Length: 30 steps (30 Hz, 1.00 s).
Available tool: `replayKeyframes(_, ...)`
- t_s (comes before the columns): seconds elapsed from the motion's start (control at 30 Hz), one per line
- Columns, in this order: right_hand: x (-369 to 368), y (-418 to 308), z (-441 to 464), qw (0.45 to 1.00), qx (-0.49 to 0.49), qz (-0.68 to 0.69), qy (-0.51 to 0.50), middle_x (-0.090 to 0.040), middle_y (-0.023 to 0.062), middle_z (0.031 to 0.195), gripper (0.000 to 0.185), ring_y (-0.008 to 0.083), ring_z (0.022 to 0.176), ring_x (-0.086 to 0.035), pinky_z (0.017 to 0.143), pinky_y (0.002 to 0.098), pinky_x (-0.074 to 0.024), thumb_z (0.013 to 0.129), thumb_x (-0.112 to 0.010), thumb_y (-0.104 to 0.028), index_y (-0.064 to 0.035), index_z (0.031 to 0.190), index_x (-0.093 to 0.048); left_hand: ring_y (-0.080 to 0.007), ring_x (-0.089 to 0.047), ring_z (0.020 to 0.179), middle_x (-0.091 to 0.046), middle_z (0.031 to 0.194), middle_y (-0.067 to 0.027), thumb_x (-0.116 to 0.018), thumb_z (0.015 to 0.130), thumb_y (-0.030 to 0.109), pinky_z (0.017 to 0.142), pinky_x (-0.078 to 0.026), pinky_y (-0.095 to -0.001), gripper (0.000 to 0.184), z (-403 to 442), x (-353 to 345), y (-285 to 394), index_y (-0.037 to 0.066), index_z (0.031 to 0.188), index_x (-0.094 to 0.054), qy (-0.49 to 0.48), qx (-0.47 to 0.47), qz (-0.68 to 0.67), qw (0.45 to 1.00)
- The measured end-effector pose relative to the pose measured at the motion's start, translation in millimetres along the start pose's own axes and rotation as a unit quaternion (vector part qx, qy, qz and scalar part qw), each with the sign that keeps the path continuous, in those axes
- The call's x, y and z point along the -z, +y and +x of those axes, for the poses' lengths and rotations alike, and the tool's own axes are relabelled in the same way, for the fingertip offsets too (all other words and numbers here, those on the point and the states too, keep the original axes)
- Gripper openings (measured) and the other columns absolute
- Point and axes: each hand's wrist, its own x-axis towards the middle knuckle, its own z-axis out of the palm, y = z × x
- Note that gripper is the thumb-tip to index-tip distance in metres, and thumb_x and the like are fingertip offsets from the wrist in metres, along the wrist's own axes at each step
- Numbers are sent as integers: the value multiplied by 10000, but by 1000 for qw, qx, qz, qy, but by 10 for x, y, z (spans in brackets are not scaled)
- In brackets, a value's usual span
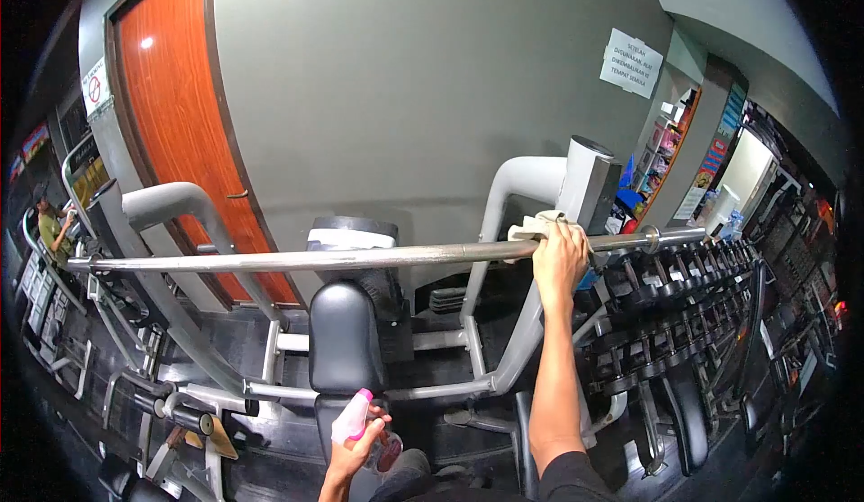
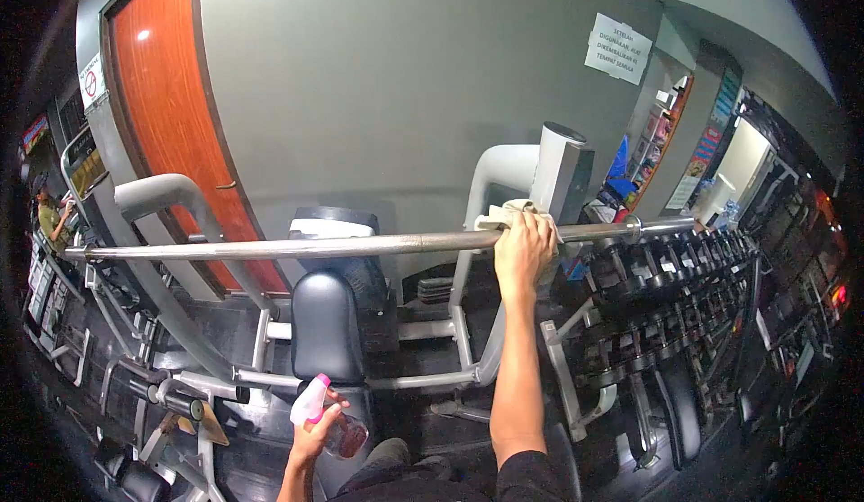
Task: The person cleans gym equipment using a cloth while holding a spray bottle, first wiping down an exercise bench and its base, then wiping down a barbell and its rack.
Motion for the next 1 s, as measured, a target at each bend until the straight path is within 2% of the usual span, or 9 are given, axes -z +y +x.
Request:
replayKeyframes(0.17,31,-938,-162,983,33,172,-49,-622,193,932,198,355,941,-567,883,458,-419,710,-563,-30,-19,894,-635,-151,-614,737,-629,907,-133,-590,845,-32,581,-509,-274,210,-18,76,-51,-24,1046,-532,4,3,-14,1000)
replayKeyframes(0.33,126,-1969,-421,952,98,285,-60,-627,114,1001,198,279,1048,-543,978,435,-383,764,-570,-96,-46,943,-639,-155,-615,776,-603,929,-115,-597,845,-24,582,-513,-278,218,-23,112,-113,-21,1050,-526,10,5,-10,1000)
replayKeyframes(0.53,-37,-1700,-741,920,207,334,-11,-611,60,1135,225,288,1132,-526,1028,435,-391,730,-563,6,-44,933,-646,-190,-596,903,-545,966,-72,-609,842,12,600,-536,-305,257,23,110,-176,21,1075,-500,15,8,-24,1000)
replayKeyframes(0.6,-130,-1440,-940,919,213,332,-8,-608,46,1145,281,292,1121,-541,1007,435,-425,690,-569,64,-51,931,-659,-153,-617,705,-635,891,-134,-595,850,-21,584,-512,-272,203,11,53,-99,-26,1041,-527,27,5,-16,999)
replayKeyframes(0.67,-296,-1170,-1168,921,189,340,-16,-613,123,1076,349,312,1069,-563,959,451,-443,623,-548,98,-34,928,-655,-151,-617,709,-634,887,-135,-592,850,-27,582,-512,-269,201,20,48,-92,-27,1041,-529,31,-1,-6,999)
replayKeyframes(0.8,-568,-930,-1484,878,-186,432,-82,-634,149,961,252,306,907,-623,799,360,-492,796,-475,64,8,1015,-588,-163,-616,745,-618,903,-138,-587,851,-36,587,-523,-288,202,5,99,-145,-27,1045,-530,24,-8,-12,1000)
replayKeyframes(0.9,-1026,-770,-1549,546,-489,678,-54,-605,64,1109,284,229,943,-608,856,353,-486,934,-383,-163,-12,1094,-562,-184,-611,828,-581,946,-115,-595,843,-23,587,-534,-309,235,-38,178,-170,-5,1063,-514,22,-1,-21,1000)
replayKeyframes(0.93,-1078,-683,-1441,337,-497,797,-62,-598,80,1125,334,241,970,-598,872,391,-483,947,-373,-263,-50,1126,-558,-200,-606,894,-550,985,-92,-604,834,-9,587,-541,-321,267,-58,206,-181,15,1079,-500,14,13,-26,999)
replayKeyframes(1.0,-542,-690,-918,185,-509,840,-43,-604,92,1118,376,247,999,-589,879,434,-473,948,-365,-337,-80,1149,-550,-199,-602,887,-550,978,-92,-602,836,-2,583,-539,-318,265,-103,275,-221,17,1079,-501,32,-1,-12,999)
